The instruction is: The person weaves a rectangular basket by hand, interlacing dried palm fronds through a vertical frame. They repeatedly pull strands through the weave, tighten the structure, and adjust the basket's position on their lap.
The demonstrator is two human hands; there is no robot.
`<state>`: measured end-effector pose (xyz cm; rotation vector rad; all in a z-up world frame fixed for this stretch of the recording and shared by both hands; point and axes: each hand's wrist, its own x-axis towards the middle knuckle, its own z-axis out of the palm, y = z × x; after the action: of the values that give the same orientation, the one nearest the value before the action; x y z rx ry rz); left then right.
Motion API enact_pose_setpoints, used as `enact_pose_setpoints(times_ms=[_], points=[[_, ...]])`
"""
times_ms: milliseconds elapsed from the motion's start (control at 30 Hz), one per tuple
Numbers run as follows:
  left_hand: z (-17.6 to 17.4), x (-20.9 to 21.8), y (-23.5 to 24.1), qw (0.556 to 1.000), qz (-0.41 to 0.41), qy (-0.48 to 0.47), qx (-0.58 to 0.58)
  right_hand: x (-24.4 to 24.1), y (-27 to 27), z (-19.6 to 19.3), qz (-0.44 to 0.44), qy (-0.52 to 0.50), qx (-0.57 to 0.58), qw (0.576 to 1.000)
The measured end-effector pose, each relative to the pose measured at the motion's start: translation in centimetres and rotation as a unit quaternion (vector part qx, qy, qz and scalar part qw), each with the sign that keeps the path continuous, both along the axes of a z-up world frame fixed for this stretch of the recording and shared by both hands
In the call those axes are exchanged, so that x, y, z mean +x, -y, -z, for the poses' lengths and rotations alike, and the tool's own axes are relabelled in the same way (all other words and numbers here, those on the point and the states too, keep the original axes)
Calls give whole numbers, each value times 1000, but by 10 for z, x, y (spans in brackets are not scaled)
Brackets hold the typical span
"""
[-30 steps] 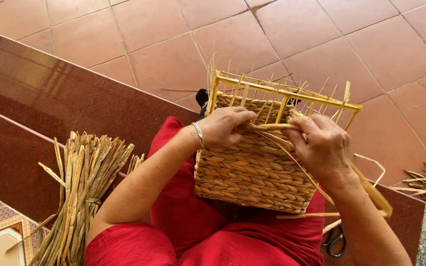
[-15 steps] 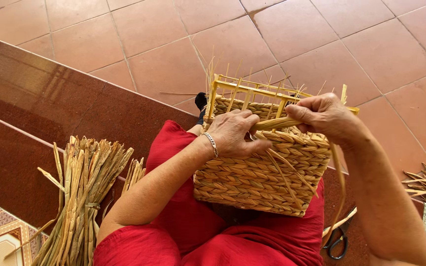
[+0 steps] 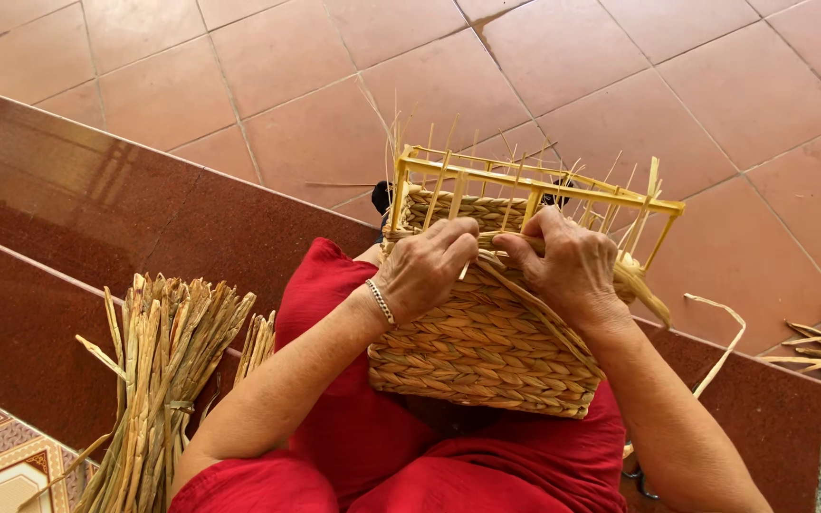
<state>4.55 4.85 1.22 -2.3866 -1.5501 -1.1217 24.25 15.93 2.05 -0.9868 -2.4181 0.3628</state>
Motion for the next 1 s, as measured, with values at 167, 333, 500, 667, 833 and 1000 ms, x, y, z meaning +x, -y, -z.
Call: enact_pose_setpoints(times_ms=[167,333,500,667,833,1000], points=[[21,-3,-11,995,-32,72,-61,9,5,28,5,39,8,999],[32,10,-41,983,-125,89,-105,26,25,38,-16,-32,-7,999],[24,18,-47,986,-154,38,55,44,30,24,-46,-67,265,961],[27,25,-51,965,-209,-154,-36,50,40,32,-79,32,210,974],[26,17,-62,952,-98,-39,-286,49,24,24,-116,-3,48,992],[17,-1,-42,968,38,139,-206,51,1,-24,-55,-21,-41,997]])
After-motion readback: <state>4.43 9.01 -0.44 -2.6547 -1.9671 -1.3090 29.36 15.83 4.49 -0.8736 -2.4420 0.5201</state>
